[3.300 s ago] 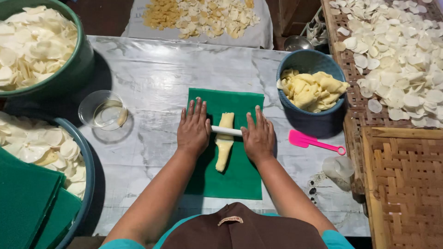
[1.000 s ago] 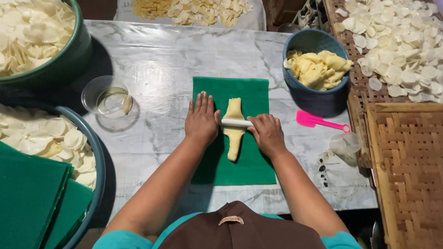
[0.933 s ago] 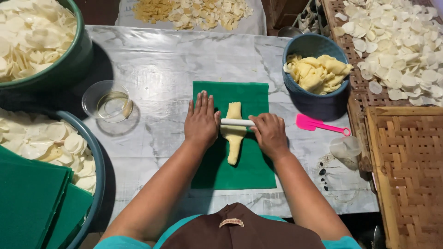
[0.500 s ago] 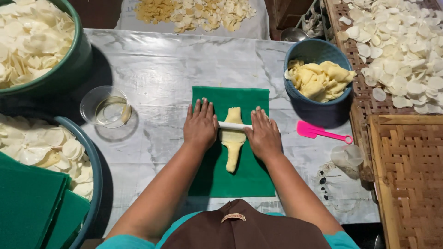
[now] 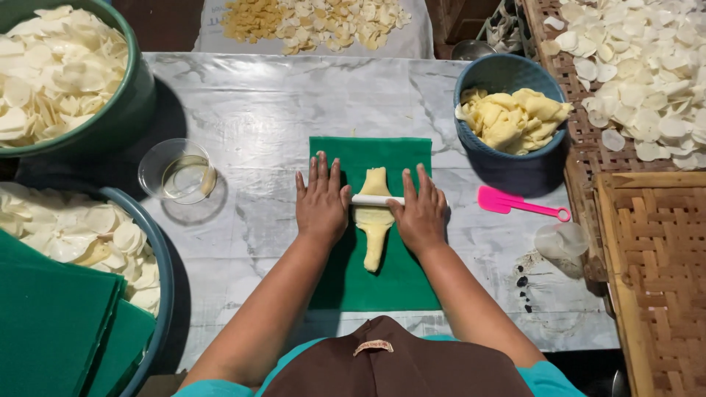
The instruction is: Flattening and rolling out dough on a mat using a rolling pin.
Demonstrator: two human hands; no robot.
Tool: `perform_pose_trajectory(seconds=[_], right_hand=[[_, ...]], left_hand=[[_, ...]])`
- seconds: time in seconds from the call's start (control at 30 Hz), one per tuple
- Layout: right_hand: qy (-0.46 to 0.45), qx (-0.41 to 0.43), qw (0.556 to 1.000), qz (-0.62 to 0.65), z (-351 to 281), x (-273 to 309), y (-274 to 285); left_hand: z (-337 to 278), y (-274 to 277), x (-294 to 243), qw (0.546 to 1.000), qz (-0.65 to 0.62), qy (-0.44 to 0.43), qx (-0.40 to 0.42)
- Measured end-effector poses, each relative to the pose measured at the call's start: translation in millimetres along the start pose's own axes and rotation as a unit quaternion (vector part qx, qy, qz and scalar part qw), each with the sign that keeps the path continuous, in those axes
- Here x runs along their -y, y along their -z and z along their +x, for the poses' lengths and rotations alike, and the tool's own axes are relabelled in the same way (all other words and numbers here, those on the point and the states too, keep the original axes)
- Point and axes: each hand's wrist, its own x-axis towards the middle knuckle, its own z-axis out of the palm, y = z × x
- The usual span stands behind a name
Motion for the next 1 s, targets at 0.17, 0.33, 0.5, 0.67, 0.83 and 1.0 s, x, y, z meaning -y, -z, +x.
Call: perform_pose_trajectory(seconds=[0.17,0.33,0.5,0.67,0.83,1.0], right_hand=[[0.094,0.066,0.992,0.057,-4.1,-21.7,17.3],[0.114,0.194,0.96,0.166,38.6,-24.2,60.6],[0.105,0.096,0.988,0.06,25.0,-26.5,29.4],[0.094,0.042,0.995,-0.001,29.1,-19.2,15.8],[0.002,0.168,0.982,0.082,49.1,-28.4,13.4],[0.069,0.041,0.996,0.035,29.2,8.0,39.8]], left_hand=[[-2.0,-0.7,8.1,0.999,0.008,-0.021,0.024],[21.0,13.4,9.4,0.999,0.032,-0.006,0.042],[28.6,2.9,5.0,0.999,0.008,-0.042,-0.001],[32.1,-16.3,10.3,0.999,0.012,-0.024,0.018],[38.4,3.2,6.9,0.999,0.001,-0.006,0.05],[21.7,-5.1,13.3,1.0,-0.014,-0.008,0.019]])
